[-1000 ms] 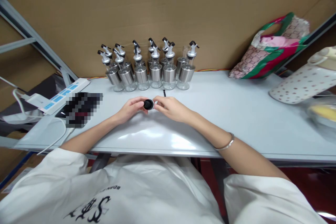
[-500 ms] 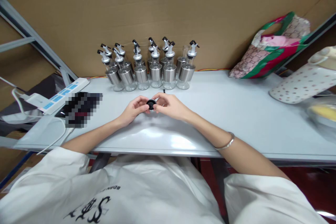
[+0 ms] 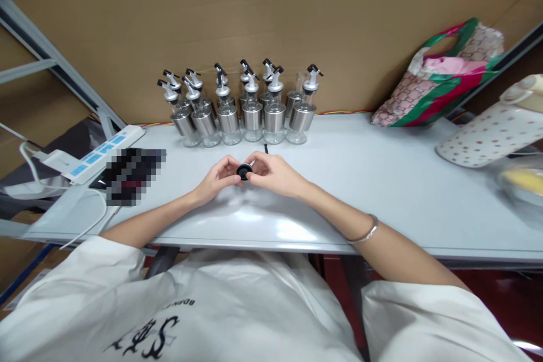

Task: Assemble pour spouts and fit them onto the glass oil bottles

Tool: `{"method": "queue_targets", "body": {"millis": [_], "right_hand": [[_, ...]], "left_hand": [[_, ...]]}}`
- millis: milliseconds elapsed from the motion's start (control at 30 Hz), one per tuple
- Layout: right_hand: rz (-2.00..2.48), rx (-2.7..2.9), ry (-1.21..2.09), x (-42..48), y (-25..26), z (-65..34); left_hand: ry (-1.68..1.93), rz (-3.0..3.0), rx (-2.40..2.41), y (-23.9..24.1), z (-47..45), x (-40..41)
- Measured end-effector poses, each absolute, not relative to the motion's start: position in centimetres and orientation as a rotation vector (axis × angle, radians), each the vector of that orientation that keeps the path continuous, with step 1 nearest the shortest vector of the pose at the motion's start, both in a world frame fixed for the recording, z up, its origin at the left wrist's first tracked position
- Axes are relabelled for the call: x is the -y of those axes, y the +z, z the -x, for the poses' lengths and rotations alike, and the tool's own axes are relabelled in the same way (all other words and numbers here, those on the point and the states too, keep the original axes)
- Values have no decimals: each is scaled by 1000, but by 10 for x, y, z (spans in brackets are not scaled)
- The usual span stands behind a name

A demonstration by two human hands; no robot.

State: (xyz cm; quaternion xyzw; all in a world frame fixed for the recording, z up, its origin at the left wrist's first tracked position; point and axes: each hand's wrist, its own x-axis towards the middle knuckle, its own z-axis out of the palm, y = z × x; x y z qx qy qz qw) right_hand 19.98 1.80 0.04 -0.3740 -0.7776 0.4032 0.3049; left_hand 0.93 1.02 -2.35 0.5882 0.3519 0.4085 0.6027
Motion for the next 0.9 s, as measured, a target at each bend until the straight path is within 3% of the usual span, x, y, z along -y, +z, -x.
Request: {"method": "queue_targets", "body": {"millis": [200, 900], "right_hand": [[990, 2189, 912, -14, 2, -199], [945, 2285, 918, -13, 0, -201]], "left_hand": [[936, -1414, -825, -29, -9, -12], [885, -1526, -982, -24, -11, -8]]}}
